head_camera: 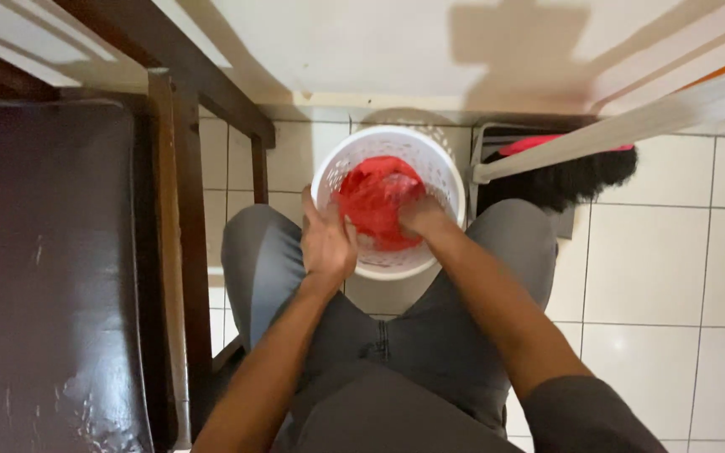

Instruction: Remove full trash bag and replace it with a new one.

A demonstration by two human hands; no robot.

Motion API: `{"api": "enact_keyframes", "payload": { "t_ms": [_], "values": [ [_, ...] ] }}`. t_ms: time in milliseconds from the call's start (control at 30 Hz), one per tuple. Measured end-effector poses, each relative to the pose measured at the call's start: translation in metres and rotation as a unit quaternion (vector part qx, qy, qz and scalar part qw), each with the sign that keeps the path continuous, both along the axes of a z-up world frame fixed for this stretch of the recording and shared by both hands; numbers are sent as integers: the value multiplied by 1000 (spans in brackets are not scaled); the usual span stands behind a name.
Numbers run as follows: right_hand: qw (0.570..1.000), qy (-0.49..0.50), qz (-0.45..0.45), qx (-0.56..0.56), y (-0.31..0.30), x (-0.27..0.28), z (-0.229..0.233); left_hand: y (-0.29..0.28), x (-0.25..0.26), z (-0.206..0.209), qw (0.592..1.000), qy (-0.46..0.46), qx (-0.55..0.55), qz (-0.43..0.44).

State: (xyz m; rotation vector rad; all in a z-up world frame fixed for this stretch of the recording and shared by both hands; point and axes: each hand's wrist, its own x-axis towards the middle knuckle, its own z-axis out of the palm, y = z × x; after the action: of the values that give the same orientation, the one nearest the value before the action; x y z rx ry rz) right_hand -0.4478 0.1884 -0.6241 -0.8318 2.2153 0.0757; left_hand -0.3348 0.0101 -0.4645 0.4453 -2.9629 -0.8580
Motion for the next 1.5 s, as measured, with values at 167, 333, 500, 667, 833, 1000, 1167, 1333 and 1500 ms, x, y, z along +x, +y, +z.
{"api": "enact_keyframes", "payload": {
  "t_ms": [167, 333, 500, 667, 833, 1000, 1167, 1333, 1500],
  "values": [
    [998, -37, -43, -39, 0, 0, 26, 1, -2, 0, 999, -26, 35, 25],
    [990, -71, -78, -88, -6, -1, 51, -4, 5, -16, 995, 72, 57, 41],
    [981, -102, -104, -127, 1, -7, 80, -12, 3, -35, 982, 108, 143, 62],
    [878, 43, -198, -434, 17, 11, 123, -13, -2, -45, 982, 114, 133, 69],
    [731, 94, -330, -590, 13, 35, 144, -13, -6, -28, 988, 139, 61, 34],
    [612, 114, -391, -678, 10, 52, 145, -13, -11, -15, 990, 128, -14, -56],
    [594, 167, -370, -694, 10, 54, 158, -14, -12, 5, 992, 86, -23, -83],
    [596, 226, -369, -676, 21, 45, 176, -17, -5, 2, 987, 112, -82, -79],
    [654, 265, -368, -606, 38, 37, 188, -20, -11, 3, 945, 81, 292, 125]
  ]
}}
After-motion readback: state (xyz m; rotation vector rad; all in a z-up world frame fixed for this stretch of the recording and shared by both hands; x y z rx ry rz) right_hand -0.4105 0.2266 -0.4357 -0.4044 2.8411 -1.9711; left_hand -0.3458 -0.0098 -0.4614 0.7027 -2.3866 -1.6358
